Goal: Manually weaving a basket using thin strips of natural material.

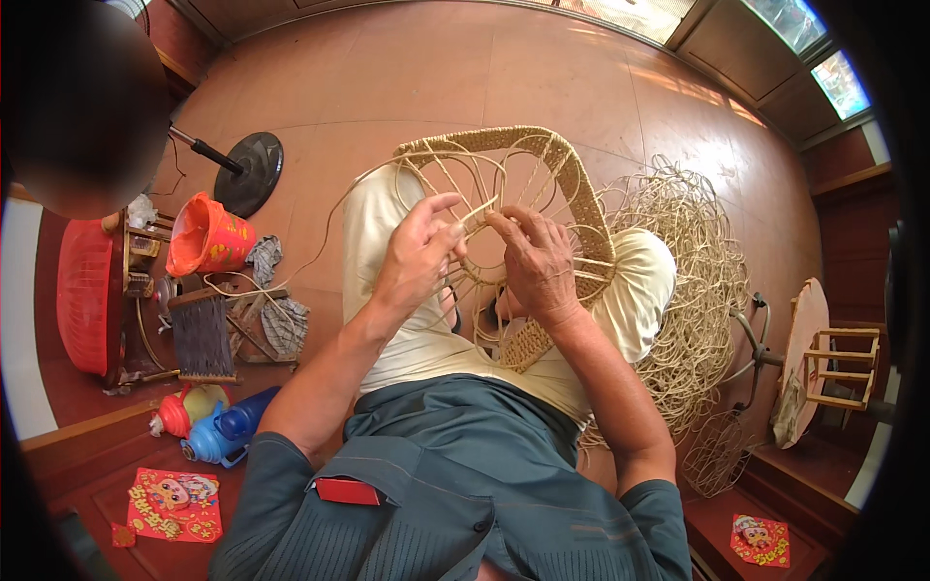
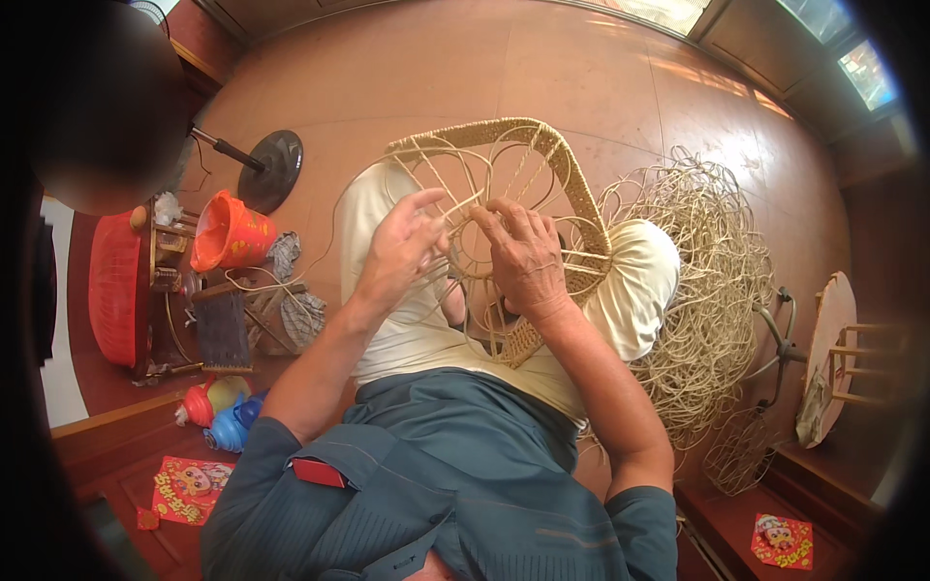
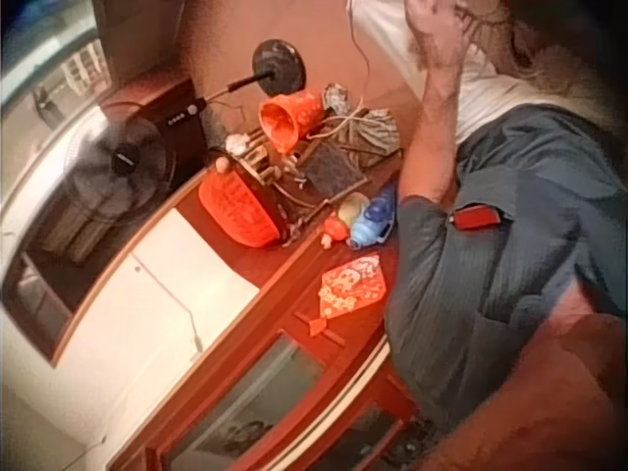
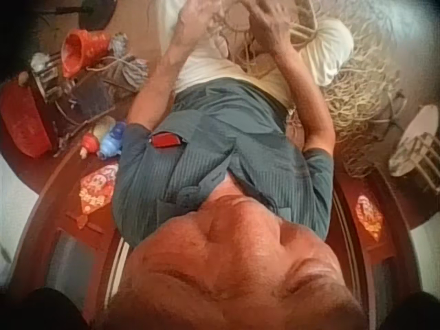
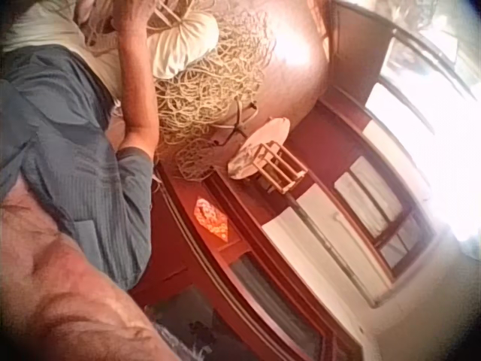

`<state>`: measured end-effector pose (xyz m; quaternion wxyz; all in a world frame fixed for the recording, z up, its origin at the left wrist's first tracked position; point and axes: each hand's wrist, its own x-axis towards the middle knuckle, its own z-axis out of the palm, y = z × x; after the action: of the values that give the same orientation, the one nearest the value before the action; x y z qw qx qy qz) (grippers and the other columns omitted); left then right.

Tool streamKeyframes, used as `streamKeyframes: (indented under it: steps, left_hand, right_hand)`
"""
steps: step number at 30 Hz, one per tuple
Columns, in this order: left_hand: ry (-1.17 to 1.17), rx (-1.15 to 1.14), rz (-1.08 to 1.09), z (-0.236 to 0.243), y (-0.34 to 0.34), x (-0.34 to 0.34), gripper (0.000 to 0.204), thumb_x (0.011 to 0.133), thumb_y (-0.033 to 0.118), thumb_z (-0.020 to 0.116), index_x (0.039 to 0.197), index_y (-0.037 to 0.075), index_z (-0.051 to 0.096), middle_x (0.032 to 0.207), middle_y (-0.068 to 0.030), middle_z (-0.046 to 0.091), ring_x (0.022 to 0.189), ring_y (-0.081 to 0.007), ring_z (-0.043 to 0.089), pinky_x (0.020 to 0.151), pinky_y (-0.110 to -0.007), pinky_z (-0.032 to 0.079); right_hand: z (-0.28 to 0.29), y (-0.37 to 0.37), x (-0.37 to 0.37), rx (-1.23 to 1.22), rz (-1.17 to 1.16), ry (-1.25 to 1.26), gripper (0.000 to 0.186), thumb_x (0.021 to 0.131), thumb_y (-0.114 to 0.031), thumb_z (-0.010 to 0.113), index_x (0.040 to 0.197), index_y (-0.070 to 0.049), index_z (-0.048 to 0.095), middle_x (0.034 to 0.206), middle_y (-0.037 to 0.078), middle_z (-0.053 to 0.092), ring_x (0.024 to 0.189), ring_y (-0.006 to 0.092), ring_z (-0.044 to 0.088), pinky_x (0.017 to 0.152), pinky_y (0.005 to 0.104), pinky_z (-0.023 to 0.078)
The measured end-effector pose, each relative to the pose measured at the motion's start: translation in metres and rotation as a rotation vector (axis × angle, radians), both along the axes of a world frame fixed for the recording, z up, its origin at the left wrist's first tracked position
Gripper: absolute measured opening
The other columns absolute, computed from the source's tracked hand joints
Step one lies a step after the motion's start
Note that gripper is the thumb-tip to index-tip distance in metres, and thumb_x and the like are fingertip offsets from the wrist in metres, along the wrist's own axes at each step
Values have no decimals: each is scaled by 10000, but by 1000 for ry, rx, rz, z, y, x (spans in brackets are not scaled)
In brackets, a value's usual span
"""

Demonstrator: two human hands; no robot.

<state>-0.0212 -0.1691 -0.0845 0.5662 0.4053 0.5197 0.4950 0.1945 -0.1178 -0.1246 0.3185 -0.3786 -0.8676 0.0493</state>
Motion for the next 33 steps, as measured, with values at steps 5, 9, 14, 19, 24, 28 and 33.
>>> streamKeyframes:
  steps: [5,9,14,19,24,28,33]
  left_hand:
    - [48,-49,119,4,-8,-56,505,1119,175,694,1583,40,544,908,13,703,684,-3,539,569,-170,412]
    - [10,-31,282,29,39,-137,408,1090,120,720,1484,60,633,957,4,735,740,-30,627,631,-188,515]
    - [-187,229,302,78,99,-169,387,1095,143,725,1456,25,651,1171,-87,798,1079,-179,791,985,-325,654]
    - [-105,299,286,88,62,-138,250,1131,190,676,1304,11,698,1119,-92,786,929,-190,786,861,-318,658]
    - [287,83,31,16,15,-42,242,1108,157,695,1297,6,702,1120,-101,762,816,-162,748,763,-313,645]
    - [793,325,115,12,26,-10,315,1037,95,736,1318,-8,638,1186,-143,751,899,-269,775,778,-389,629]
    - [906,408,146,-7,55,-9,323,1029,123,767,1273,-6,600,1096,-150,750,798,-243,746,695,-370,607]
  right_hand:
    - [5,-1,3,-14,19,-46,670,878,6,687,1508,-221,681,1381,49,652,1180,253,686,1017,426,518]
    - [10,-4,-2,-21,34,-120,745,890,-9,674,1606,-204,612,1425,76,633,1208,260,673,1039,441,510]
    - [10,-9,-2,-29,16,-187,844,855,4,680,1665,-193,549,1468,109,614,1221,298,659,1060,459,503]
    - [8,-10,-3,-57,-13,-194,889,831,8,693,1679,-206,537,1472,127,611,1252,326,645,1073,463,501]
    - [12,-7,-6,-19,18,-204,776,893,-34,678,1641,-194,547,1439,105,611,1157,287,668,1021,470,506]
    - [11,-6,-7,-34,5,-197,751,892,-32,683,1610,-215,564,1424,96,614,1158,288,671,1014,474,507]
    - [15,-7,-11,-90,-35,-217,686,874,-6,700,1514,-237,607,1385,79,618,1169,293,665,997,484,501]
